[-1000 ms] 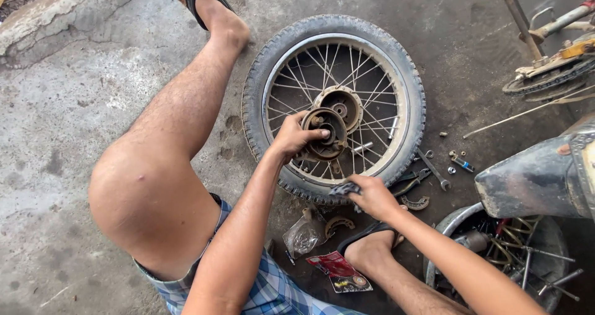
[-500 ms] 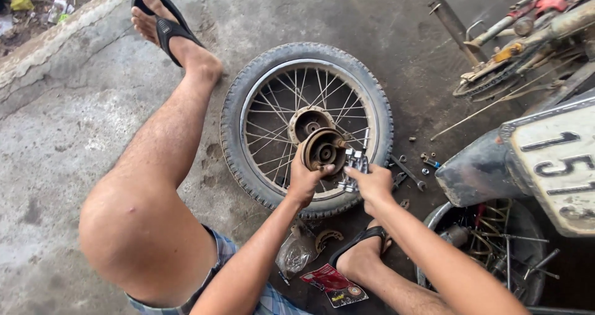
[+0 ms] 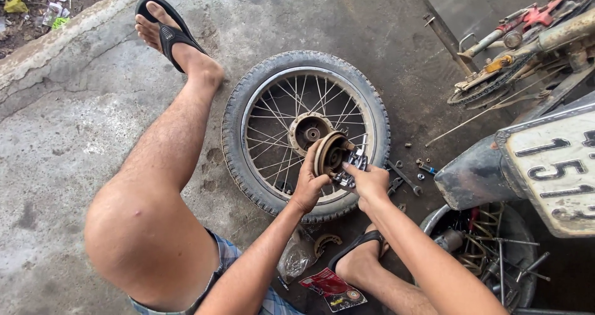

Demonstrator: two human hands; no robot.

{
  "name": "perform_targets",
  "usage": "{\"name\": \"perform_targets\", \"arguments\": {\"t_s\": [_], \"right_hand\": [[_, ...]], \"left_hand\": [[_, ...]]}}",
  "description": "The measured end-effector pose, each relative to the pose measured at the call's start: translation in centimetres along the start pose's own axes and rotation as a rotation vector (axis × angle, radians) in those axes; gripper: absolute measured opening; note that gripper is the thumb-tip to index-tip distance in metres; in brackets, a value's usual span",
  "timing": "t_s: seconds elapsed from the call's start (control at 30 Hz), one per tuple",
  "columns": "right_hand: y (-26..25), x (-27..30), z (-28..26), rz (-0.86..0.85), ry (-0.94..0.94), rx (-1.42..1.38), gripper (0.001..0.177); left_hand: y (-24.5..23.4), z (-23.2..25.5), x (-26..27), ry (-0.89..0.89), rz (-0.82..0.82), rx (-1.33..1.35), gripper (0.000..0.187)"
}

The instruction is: The person sits on the ground and assembles a motorcycle brake assembly. They use pliers to manipulate brake shoes and springs, then fit the shoes into the brake drum and secure them with a spring. The person tests the fit by placing the drum over the wheel hub.

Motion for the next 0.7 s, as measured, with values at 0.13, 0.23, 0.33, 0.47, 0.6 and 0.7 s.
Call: {"name": "perform_targets", "arguments": {"t_s": [0.13, 0.23, 0.33, 0.47, 0.6, 0.7], "right_hand": [[0.0, 1.1, -1.1, -0.021, 0.024, -0.054, 0.039], [0.1, 1.1, -1.3, -0.056, 0.030, -0.036, 0.045], [0.0, 1.0, -1.3, -0.060, 0.037, -0.042, 0.047], [-0.4, 0.4, -0.6, -0.066, 0.053, -0.028, 0.048], [-0.7, 0.1, 0.2, -0.070, 0.072, -0.017, 0.053], [-0.7, 0.2, 0.2, -0.088, 0.084, -0.039, 0.055]], "left_hand": [[0.7, 0.1, 0.0, -0.022, -0.050, -0.041, 0.089], [1.2, 0.2, -0.3, 0.004, -0.095, -0.104, 0.091], [1.3, -0.2, -0.2, 0.016, -0.125, -0.230, 0.097], [1.9, 0.3, -0.1, 0.050, -0.151, -0.333, 0.099], [1.6, -0.5, 0.0, -0.009, -0.143, -0.445, 0.106], [2.0, -0.1, -0.1, -0.016, -0.144, -0.469, 0.105]]}}
Point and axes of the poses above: each hand's wrist, its own x-axis away from the middle knuckle, its own y-axis out of the palm, z = x × y, the point moved 10 cm from there along -x, towards the middle knuckle, and after that the axes turned 11 degrees about x, right-handed, at the moved point
